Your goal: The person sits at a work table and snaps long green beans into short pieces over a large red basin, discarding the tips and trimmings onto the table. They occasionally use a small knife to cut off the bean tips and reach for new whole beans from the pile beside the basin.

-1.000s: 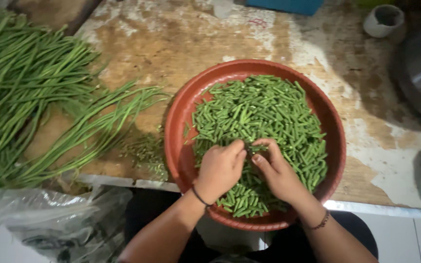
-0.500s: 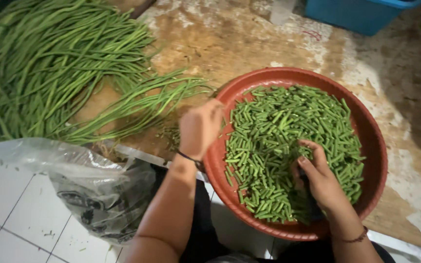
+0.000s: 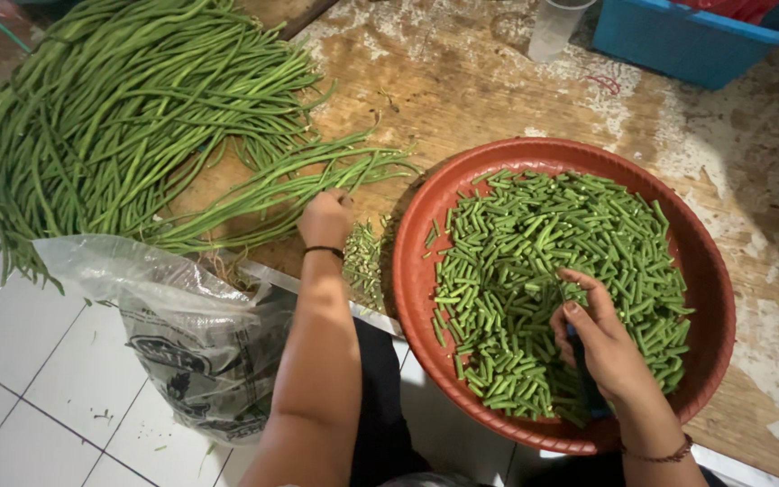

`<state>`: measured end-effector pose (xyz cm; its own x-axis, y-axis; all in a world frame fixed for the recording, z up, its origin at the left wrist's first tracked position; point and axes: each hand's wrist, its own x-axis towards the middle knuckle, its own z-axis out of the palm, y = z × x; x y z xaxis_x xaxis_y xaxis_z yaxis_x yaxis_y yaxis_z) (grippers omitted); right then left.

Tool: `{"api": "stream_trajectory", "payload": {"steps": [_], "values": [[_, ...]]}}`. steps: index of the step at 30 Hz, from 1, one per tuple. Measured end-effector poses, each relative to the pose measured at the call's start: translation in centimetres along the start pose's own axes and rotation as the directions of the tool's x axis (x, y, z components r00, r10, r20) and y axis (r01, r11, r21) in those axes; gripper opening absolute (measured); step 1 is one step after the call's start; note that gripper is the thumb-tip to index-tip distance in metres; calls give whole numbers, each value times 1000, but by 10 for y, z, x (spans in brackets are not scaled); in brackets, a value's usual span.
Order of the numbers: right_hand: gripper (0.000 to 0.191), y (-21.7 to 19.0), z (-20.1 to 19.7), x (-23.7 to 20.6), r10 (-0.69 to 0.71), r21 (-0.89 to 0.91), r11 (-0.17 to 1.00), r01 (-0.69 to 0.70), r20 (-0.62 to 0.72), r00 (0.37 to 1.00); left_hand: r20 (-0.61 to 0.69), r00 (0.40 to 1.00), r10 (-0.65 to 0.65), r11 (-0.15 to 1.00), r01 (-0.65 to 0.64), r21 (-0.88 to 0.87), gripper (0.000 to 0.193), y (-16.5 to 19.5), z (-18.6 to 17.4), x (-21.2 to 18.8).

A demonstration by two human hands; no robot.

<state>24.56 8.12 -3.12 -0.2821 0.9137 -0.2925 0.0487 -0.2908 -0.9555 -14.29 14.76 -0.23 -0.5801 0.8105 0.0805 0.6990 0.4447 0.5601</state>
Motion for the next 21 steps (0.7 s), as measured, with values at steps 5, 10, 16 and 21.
{"api": "stream_trajectory", "payload": {"steps": [5, 10, 16, 21], "values": [[46, -6, 6, -5, -39, -58, 998, 39, 1, 999, -166, 986, 17, 989, 7, 146, 26, 10, 1, -4], [46, -11, 9, -15, -70, -120, 990, 68, -10, 997, -246, 968, 45, 993, -16, 117, 12, 15, 0, -6], [50, -8, 4, -20, -123, -97, 987, 126, 32, 992, -451, 863, 228, 957, -283, -57, 16, 29, -8, -22], [55, -2, 9, -23, -246, -118, 959, 258, 108, 963, -500, 695, 517, 807, -590, 15, 12, 50, 1, -45]]}}
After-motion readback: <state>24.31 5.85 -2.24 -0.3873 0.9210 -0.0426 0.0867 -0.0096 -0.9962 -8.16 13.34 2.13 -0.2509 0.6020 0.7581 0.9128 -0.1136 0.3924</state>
